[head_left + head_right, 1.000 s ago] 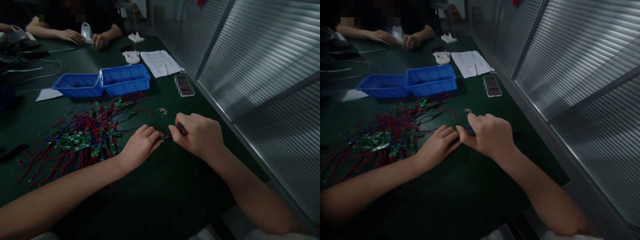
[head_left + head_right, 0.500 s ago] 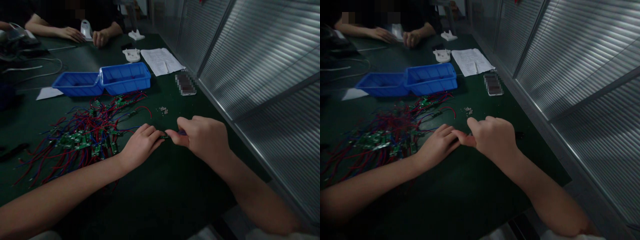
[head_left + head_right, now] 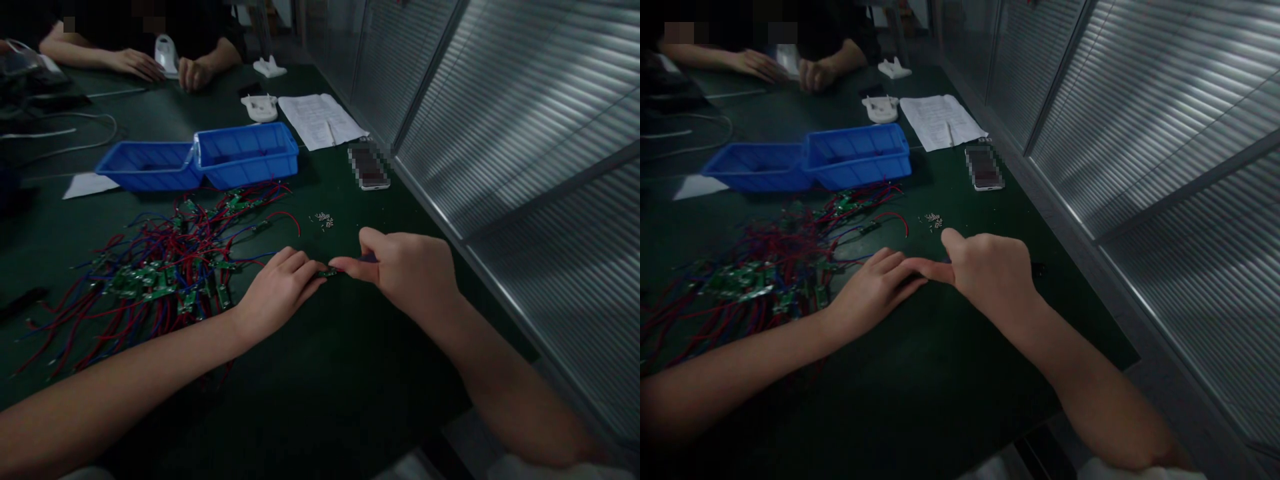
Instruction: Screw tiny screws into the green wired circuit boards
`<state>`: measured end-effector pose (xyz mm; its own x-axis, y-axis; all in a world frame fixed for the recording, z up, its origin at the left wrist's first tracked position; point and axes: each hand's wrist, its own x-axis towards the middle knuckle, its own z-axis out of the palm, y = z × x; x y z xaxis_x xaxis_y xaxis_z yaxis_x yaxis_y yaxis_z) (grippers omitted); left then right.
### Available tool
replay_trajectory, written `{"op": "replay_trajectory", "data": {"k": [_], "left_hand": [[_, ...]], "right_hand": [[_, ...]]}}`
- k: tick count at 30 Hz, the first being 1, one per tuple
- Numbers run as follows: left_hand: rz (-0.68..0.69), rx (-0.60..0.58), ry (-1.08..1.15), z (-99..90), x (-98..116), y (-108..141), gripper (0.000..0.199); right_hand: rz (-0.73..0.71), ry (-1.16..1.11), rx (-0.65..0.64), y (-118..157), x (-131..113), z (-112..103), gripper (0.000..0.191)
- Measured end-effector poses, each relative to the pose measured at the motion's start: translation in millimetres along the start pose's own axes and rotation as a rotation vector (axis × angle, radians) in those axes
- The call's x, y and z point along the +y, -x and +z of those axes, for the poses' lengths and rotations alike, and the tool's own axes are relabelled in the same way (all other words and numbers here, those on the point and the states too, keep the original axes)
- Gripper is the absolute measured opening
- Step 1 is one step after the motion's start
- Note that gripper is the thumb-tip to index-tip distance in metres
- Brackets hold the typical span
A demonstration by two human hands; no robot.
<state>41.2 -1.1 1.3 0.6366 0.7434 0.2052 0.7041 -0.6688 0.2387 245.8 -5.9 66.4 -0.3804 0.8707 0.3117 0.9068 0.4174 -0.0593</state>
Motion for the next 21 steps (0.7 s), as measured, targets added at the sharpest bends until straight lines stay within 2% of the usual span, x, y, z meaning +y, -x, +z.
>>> {"op": "replay_trajectory", "data": {"k": [3, 5, 9, 13, 15, 19, 21], "left_hand": [[0.000, -0.009, 0.015, -0.1, -0.3, -0.5, 0.023], [-0.011, -0.023, 0.018, 0.0, -0.6, -0.5, 0.024], [-0.016, -0.032, 0.018, 0.6, -0.7, 0.0, 0.024], [-0.010, -0.009, 0.004, 0.6, -0.2, 0.0, 0.024], [-0.011, -0.013, 0.007, 0.3, 0.0, -0.3, 0.024], [-0.023, -0.034, 0.023, -0.2, 0.0, -0.5, 0.024], [-0.025, -0.038, 0.026, -0.3, -0.1, -0.5, 0.024]], "right_hand": [[-0.092, -0.190, -0.046, -2.6, 0.3, -2.1, 0.020], [-0.160, -0.284, -0.090, -4.6, 0.3, -2.7, 0.019], [-0.153, -0.235, -0.120, -5.8, 3.6, 0.2, 0.025], [-0.093, -0.121, -0.015, -2.9, 6.6, 5.0, 0.034], [-0.064, -0.069, 0.018, -1.6, 4.5, 4.8, 0.032], [-0.144, -0.270, -0.068, -1.1, -3.5, -0.4, 0.023], [-0.170, -0.276, -0.102, -1.1, -5.7, -2.6, 0.020]]}}
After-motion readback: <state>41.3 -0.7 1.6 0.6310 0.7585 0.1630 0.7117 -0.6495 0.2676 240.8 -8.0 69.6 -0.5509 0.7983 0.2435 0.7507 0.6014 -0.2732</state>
